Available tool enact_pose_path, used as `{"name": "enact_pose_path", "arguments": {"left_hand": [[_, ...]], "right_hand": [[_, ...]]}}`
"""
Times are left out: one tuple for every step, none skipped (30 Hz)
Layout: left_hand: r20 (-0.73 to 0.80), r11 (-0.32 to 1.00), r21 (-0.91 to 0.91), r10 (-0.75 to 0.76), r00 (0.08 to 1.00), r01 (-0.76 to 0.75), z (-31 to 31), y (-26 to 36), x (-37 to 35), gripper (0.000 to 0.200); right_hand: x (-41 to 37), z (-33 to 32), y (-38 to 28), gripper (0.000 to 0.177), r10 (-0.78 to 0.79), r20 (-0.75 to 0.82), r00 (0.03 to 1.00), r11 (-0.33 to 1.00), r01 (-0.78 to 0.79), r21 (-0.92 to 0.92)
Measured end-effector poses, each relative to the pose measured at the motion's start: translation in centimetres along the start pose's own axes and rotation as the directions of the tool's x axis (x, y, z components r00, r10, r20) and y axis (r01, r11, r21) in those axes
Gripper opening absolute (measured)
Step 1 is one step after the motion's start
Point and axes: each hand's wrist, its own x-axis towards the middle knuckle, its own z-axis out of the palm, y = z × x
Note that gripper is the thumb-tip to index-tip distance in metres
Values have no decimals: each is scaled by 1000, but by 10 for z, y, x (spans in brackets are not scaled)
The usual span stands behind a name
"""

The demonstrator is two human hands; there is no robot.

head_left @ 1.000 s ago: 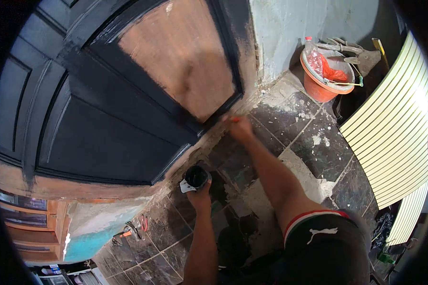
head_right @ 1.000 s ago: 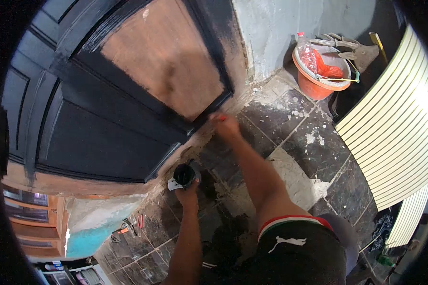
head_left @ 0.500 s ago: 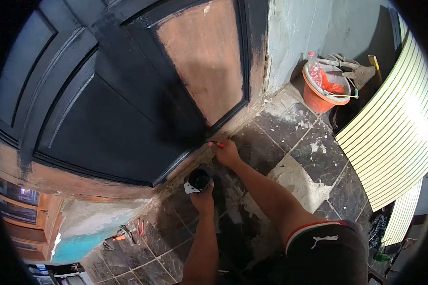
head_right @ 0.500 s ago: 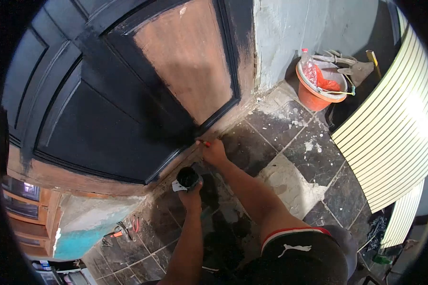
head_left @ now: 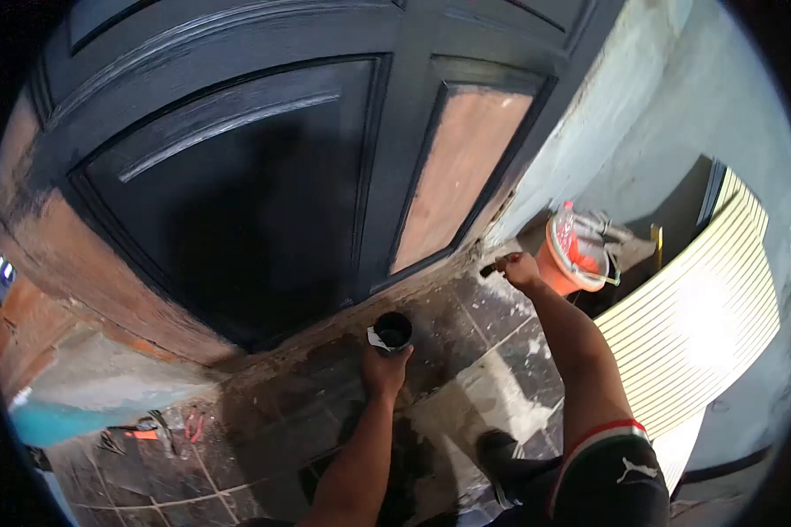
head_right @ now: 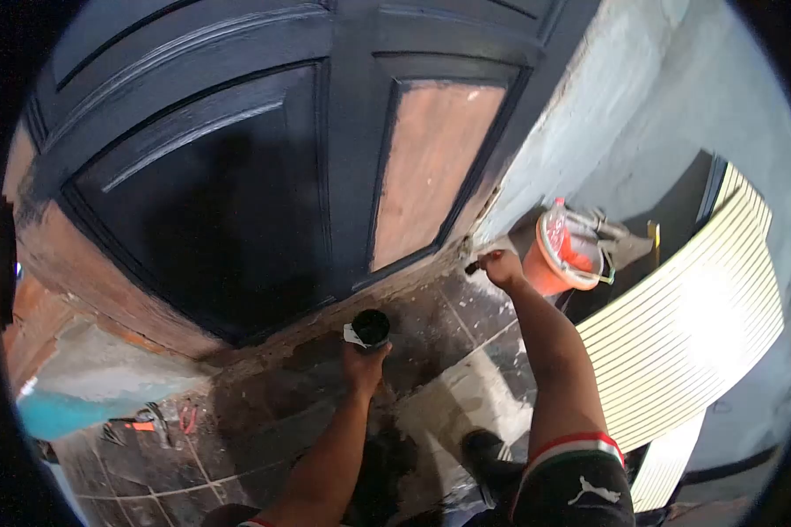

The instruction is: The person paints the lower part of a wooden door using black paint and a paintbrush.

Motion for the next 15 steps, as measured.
{"name": "enact_pose_path", "arguments": {"left_hand": [[26,997,-37,66,997,-65,6,-1,1,74],[-3,998,-13,54,999,-54,14,-1,0,74],[-34,999,9,40,999,-40,20,7,-4,74],[-65,999,36,33,997,-30,29,16,-8,74],[-47,1000,9,4,999,-4,36,25,-12,77],[-23,1000,-8,-20,1000,20,39,34,-17,79],[7,999,-13,-43,999,43,43,39,-18,81],[2,1000,23,17,1000,-17,48,37,-14,83],[2,996,63,66,998,-66,52,30,-13,84],[5,989,101,110,994,-110,55,23,-15,86],[9,986,83,146,989,-146,59,22,-13,85],[9,982,66,179,984,-179,62,25,-9,84],[3,976,50,211,978,-211,63,29,-6,82],[-2,969,14,248,969,-248,67,37,-2,84],[-10,958,-19,284,959,-285,70,47,1,85]], "right_hand": [[2,-14,8,31,79,94,992,995,-73,-64],[7,-18,21,36,-87,97,991,975,105,-197],[-3,-27,-3,36,139,24,990,989,-140,48],[-7,-35,-12,34,98,12,995,991,-99,91],[-7,-42,-20,32,56,-4,998,989,-55,139],[-18,-51,-45,30,29,-38,999,983,-22,182],[-32,-61,-74,28,11,-74,997,973,6,231],[-42,-69,-94,30,9,-46,999,969,3,246],[-50,-76,-110,32,5,-13,1000,972,-2,236],[-55,-84,-126,33,3,24,1000,975,-8,223],[-54,-93,-138,35,-5,63,998,978,-8,210],[-51,-99,-146,34,-26,63,998,968,9,249],[-49,-105,-156,33,-49,65,997,956,28,291],[-56,-120,-184,26,-70,110,991,933,27,359],[-55,-128,-193,25,-140,128,982,907,75,415]]}}
